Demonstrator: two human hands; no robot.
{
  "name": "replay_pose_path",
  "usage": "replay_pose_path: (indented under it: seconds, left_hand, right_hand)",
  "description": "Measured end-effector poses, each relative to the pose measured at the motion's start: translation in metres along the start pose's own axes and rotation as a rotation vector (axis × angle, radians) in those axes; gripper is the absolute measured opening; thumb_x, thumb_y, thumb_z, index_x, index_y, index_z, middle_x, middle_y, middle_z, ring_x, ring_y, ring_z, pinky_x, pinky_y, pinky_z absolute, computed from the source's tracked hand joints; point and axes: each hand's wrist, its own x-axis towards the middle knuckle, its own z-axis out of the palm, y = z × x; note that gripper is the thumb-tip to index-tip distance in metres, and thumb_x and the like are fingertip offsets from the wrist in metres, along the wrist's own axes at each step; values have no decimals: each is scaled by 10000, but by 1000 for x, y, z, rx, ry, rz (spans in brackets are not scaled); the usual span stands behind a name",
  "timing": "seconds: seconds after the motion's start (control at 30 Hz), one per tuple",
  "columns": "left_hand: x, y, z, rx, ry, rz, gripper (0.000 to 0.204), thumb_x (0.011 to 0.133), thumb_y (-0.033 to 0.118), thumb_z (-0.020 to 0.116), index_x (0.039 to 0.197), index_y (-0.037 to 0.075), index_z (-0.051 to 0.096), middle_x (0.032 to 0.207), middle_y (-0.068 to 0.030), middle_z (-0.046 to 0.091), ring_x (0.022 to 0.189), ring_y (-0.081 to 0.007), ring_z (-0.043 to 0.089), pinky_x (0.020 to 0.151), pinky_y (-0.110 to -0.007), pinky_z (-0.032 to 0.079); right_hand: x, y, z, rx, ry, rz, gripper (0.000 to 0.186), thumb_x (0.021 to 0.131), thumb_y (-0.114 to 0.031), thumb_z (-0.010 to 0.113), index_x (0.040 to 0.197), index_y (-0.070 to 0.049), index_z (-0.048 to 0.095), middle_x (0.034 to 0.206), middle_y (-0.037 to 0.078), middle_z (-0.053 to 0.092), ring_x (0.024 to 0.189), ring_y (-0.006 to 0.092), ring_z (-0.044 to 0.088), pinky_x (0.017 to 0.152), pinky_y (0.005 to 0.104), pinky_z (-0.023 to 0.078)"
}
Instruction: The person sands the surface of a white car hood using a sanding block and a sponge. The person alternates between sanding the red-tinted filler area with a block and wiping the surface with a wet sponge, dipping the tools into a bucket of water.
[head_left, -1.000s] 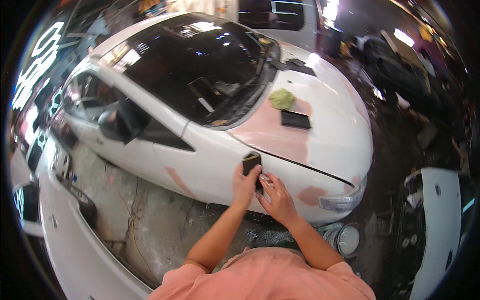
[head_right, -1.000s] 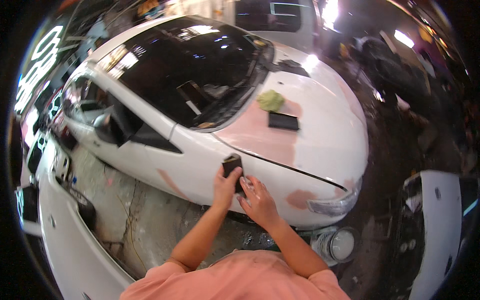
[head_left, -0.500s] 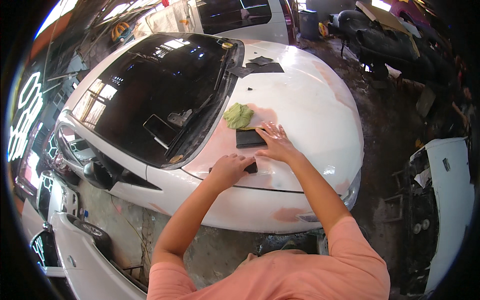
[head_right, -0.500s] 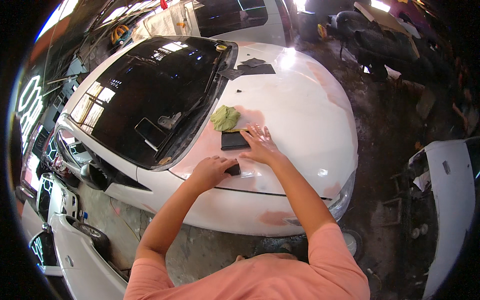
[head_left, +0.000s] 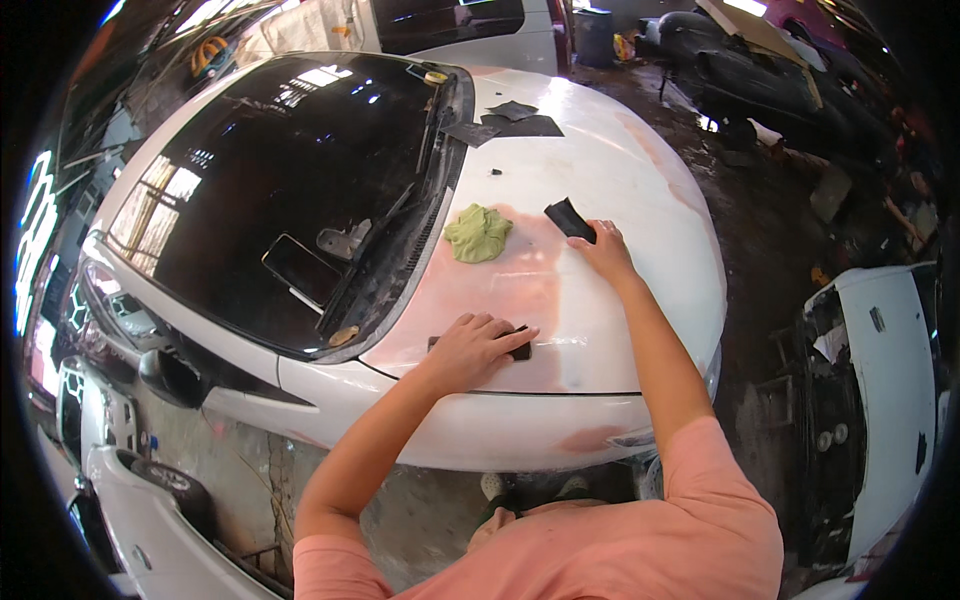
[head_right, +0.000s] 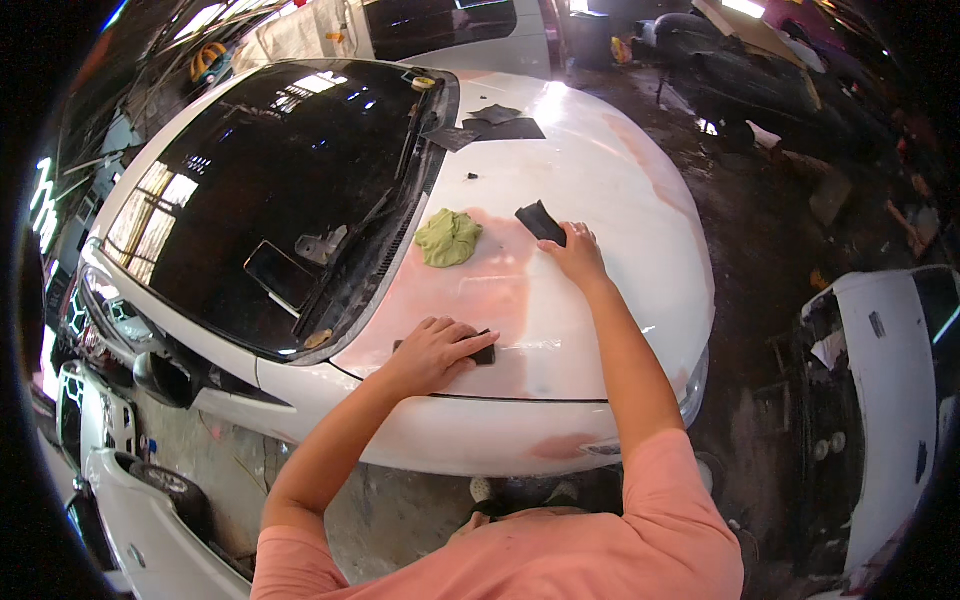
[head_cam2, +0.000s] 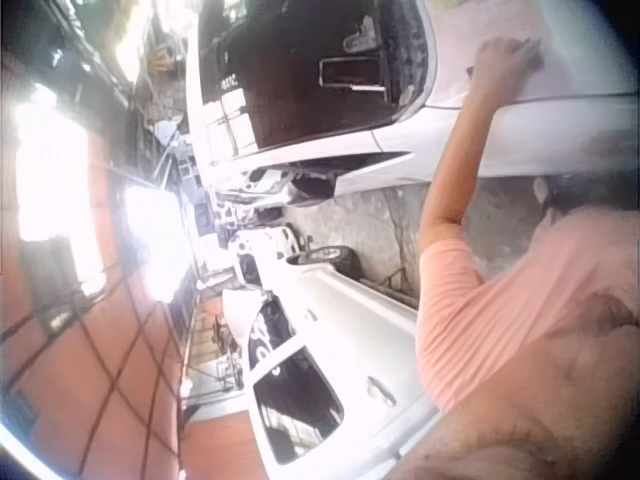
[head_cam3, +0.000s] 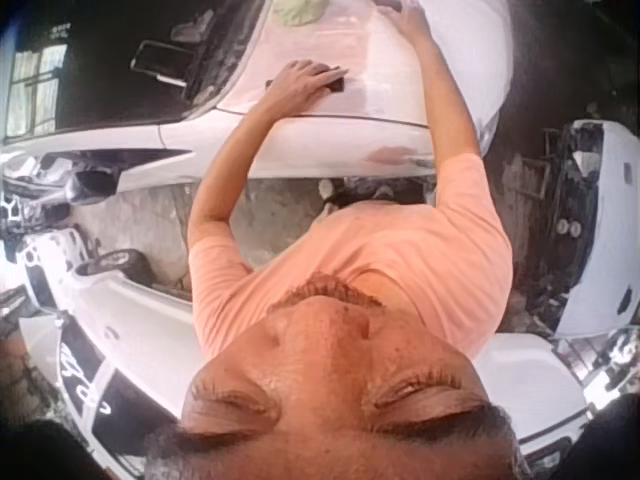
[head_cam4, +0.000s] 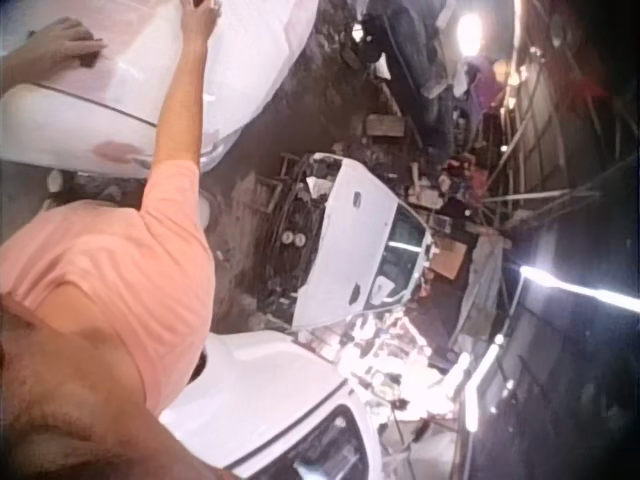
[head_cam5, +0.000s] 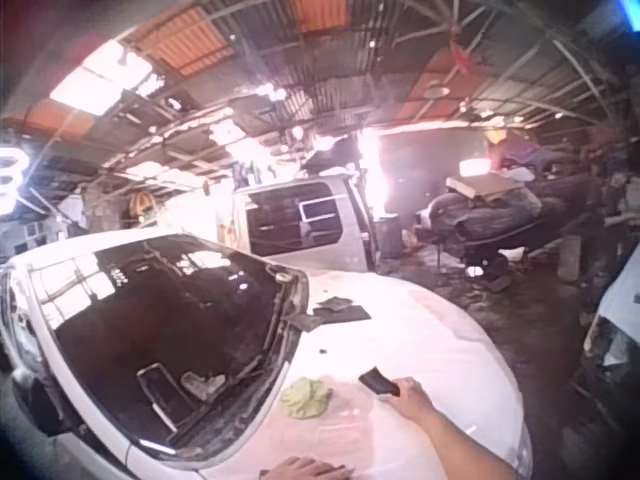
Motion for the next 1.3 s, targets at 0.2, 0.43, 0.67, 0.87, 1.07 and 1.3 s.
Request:
replay_pose_path:
  seconds: [0.2, 0.43, 0.67, 0.87, 1.07, 1.3]
  left_hand:
    - [-2, -17, 12, 8, 77, 167, 444, 960, 256, 709, 1397, 220, 647, 1169, -25, 681, 1084, -257, 641, 946, -421, 495]
    - [-13, -24, 19, -15, 134, 172, 342, 977, 198, 662, 1318, 179, 644, 1125, -41, 715, 1076, -257, 655, 919, -424, 498]
    - [-7, -16, 15, -53, 103, 126, 270, 980, 208, 672, 1248, 176, 657, 1138, -51, 735, 1063, -289, 667, 949, -454, 515]
    - [3, -13, 15, 77, 68, 209, 319, 900, 130, 634, 1205, 177, 715, 1150, -55, 732, 1070, -292, 672, 958, -467, 512]
    - [-4, -6, 33, 178, 104, 201, 378, 796, 35, 700, 1150, 151, 764, 1158, -102, 712, 1021, -330, 650, 931, -474, 494]
    - [-1, -23, 31, 296, -76, 253, 347, 1003, 294, 663, 1259, 63, 696, 1291, -224, 630, 1110, -453, 590, 951, -575, 474]
  right_hand:
    - [24, -79, 49, -194, 203, -304, 892, 890, -580, 760, 1574, -79, 481, 1632, 211, 422, 1513, 462, 372, 1236, 604, 313]
    - [7, -182, 95, -278, -31, -452, 603, 923, -481, 762, 1465, -254, 624, 1543, 212, 530, 1439, 423, 480, 1172, 533, 420]
    - [-50, -133, 5, 238, 118, -187, 488, 924, -265, 747, 1367, -87, 646, 1331, 126, 664, 1136, 354, 685, 1028, 409, 545]
    - [-307, 13, -95, 1711, 357, 281, 597, 1004, -182, 561, 1578, -46, 466, 1458, 154, 606, 1336, 292, 592, 1175, 443, 441]
    - [-579, 203, -90, 1688, 838, 883, 541, 988, -221, 594, 1510, -91, 539, 1423, 165, 632, 1285, 335, 634, 1134, 496, 486]
    - [-647, 357, -38, 561, 532, 1382, 641, 938, -275, 712, 1526, -91, 532, 1436, 163, 637, 1235, 358, 662, 1095, 458, 507]
